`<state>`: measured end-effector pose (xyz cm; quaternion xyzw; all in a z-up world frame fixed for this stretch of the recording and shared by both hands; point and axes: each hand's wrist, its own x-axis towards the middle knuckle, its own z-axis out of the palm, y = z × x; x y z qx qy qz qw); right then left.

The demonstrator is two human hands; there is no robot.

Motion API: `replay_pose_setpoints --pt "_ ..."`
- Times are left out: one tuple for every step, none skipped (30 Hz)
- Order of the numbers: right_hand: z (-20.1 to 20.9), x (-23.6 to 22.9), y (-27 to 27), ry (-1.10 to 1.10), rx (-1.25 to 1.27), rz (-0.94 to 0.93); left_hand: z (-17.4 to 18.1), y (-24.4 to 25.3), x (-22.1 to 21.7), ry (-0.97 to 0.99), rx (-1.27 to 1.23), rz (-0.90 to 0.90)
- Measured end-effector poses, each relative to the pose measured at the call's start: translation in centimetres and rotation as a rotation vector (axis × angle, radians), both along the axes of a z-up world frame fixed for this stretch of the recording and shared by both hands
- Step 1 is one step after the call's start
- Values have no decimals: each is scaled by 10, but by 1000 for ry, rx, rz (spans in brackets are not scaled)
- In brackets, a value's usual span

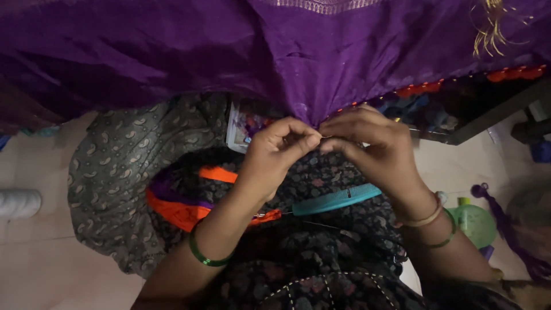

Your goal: Manually adding decorative tassels to the border of a purple fabric.

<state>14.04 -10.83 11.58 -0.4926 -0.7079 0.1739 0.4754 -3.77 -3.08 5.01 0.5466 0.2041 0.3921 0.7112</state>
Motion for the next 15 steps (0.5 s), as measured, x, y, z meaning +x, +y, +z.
replay_pose_setpoints --pt "-1 -1 2 3 1 -5 1 -3 0 3 1 -5" --pt "-2 -1 3 -104 90 -64 2 -6 0 114 196 114" --pt "-2 -1 4 -211 179 -123 4 -9 1 223 391 233" --pt "-1 -3 7 -210 179 -130 6 -10 0 223 392 226" --pt "0 -5 10 -268 234 -217 9 -10 -1 281 704 320" --pt "1 -6 12 -328 288 -300 11 -12 -2 335 1015 410" --pt "-1 -7 12 -329 286 -305 7 -11 2 333 1015 405" --pt "-3 -8 13 -334 308 -318 3 -10 4 372 863 347" --pt "-5 -10 14 -340 329 -330 -1 -8 6 408 711 286" --pt "-10 -6 14 -340 335 -321 -1 -7 6 409 713 297" --pt "-15 -1 14 -238 297 -334 -1 -5 7 315 719 296" --pt "-21 3 12 -133 252 -348 -2 -5 7 226 722 289" --pt "-25 6 12 -129 251 -342 -4 -4 7 231 721 294" --pt "-29 8 9 65 -31 -255 -7 -4 8 186 744 294" --pt "-34 12 6 258 -311 -157 -9 -4 9 140 766 293"
